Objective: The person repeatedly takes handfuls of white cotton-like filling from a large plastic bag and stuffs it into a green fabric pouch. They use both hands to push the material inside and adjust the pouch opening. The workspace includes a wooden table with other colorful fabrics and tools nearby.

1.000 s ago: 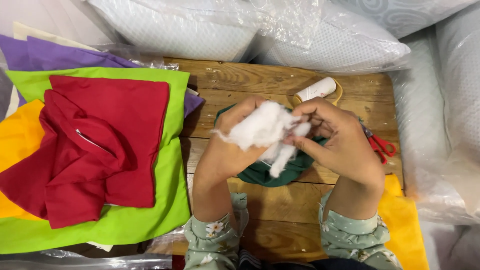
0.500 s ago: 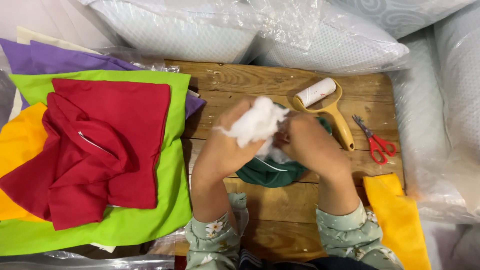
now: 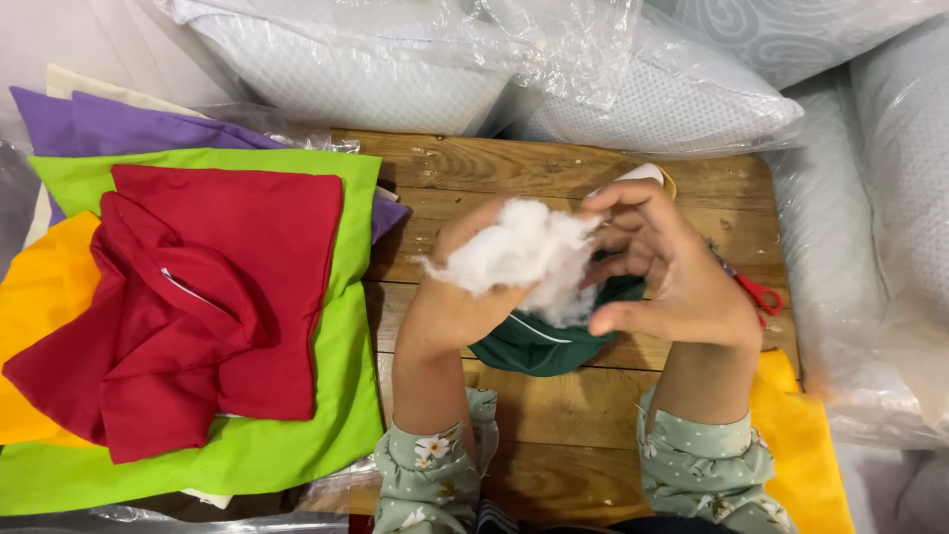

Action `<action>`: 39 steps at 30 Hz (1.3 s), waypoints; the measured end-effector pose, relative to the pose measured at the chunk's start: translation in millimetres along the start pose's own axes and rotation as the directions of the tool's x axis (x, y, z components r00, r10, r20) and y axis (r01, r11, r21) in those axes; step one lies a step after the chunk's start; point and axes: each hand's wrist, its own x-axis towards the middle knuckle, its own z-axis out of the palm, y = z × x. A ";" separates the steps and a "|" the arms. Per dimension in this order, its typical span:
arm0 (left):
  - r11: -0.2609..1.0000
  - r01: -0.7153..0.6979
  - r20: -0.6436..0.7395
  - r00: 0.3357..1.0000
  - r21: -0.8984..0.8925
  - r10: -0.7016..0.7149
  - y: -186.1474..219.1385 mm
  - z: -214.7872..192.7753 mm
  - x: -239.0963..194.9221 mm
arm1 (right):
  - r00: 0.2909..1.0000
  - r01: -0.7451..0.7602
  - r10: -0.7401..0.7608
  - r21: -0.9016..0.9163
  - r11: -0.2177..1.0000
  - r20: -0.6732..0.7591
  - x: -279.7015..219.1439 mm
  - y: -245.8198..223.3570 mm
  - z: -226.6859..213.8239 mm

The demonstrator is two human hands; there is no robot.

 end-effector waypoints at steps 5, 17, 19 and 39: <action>0.998 -0.019 -0.039 0.999 0.053 0.021 -3.0 20.9 -2.3 | 0.957 -0.161 0.111 -0.172 0.972 -0.270 -2.1 8.5 23.2; 0.994 -0.057 0.119 0.992 0.090 0.046 43.9 -16.6 8.0 | 0.848 -0.022 -0.133 -0.285 0.958 -0.513 -34.5 -13.8 28.4; 0.994 -0.056 0.128 0.991 0.097 0.044 50.3 -18.2 7.4 | 0.846 -0.034 -0.131 -0.298 0.954 -0.517 -30.7 -16.0 32.3; 0.972 0.152 0.138 0.974 0.180 -0.178 42.4 -15.5 7.0 | 0.940 -0.232 0.339 -0.769 0.595 -0.022 2.9 14.8 50.2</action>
